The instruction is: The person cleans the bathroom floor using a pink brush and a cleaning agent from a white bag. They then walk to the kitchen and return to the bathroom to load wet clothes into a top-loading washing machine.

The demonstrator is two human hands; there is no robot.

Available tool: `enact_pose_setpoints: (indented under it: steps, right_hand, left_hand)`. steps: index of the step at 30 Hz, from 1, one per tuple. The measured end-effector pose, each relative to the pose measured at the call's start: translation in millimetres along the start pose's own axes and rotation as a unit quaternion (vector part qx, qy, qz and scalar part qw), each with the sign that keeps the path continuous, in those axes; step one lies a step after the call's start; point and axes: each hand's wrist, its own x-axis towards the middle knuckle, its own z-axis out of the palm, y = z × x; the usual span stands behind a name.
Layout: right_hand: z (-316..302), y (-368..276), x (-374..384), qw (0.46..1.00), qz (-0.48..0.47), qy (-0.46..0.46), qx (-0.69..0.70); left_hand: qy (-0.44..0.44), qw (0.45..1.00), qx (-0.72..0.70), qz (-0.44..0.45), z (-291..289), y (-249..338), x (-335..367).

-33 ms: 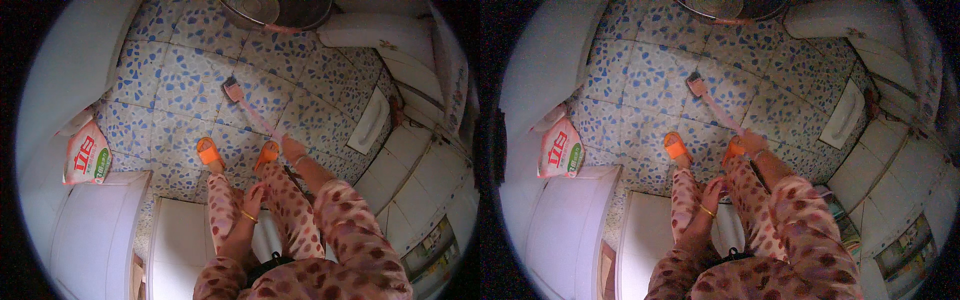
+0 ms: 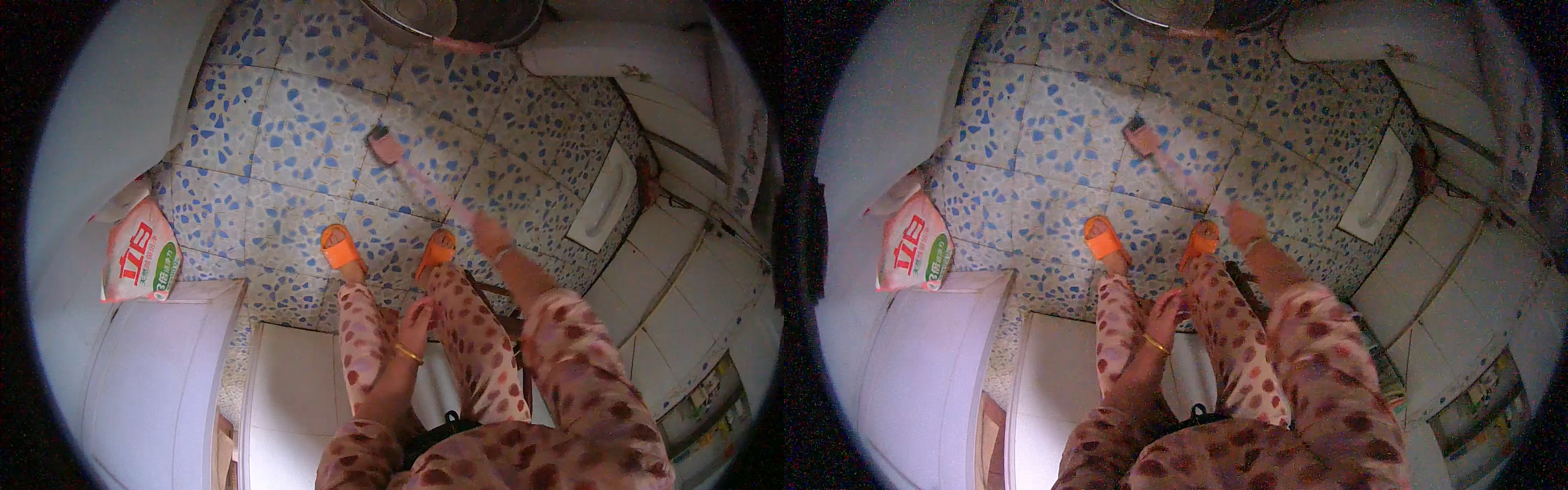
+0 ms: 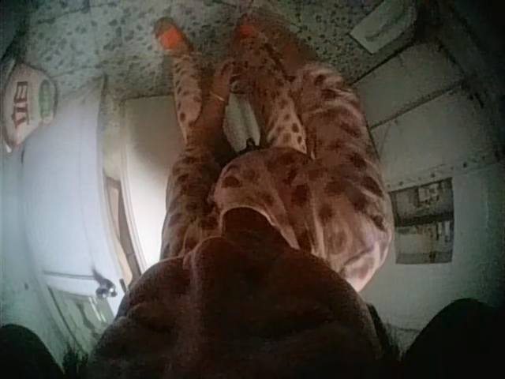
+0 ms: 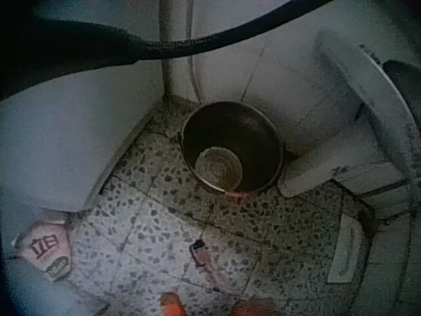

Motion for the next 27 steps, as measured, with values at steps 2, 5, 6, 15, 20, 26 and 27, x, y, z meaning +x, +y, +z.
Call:
enact_pose_setpoints:
  steps: [2,5,6,15,20,26,27]
  right_hand:
    - [16.3,76.9,17.5,0.991,0.030,0.080,-0.099]
    - [1.2,101.5,27.3,0.986,0.143,0.082,-0.007]
    - [-4.9,102.4,28.8,0.983,0.151,0.090,0.047]
    - [-43.5,-84.5,29.7,0.995,-0.035,-0.081,0.042]
    - [-22.8,23.1,62.5,0.995,0.045,0.039,-0.080]
    - [-11.3,-24.6,80.3,0.992,-0.017,0.009,-0.123]
    - [-3.2,-49.5,65.4,0.990,-0.034,-0.010,-0.137]
  left_hand:
    - [-0.016,1.000,-0.010,0.013,6.1,1.5,-1.7]
    - [-0.046,0.998,0.004,0.031,18.5,7.3,-5.2]
    - [-0.050,0.998,0.017,0.034,21.4,7.2,-4.1]
    - [-0.041,0.998,0.042,-0.001,12.2,10.6,1.1]
    - [-0.075,0.997,0.034,0.010,3.8,15.0,-2.7]
    - [-0.085,0.994,0.032,0.056,8.4,17.1,-6.2]
    - [-0.085,0.994,0.041,0.056,7.1,14.5,-4.4]
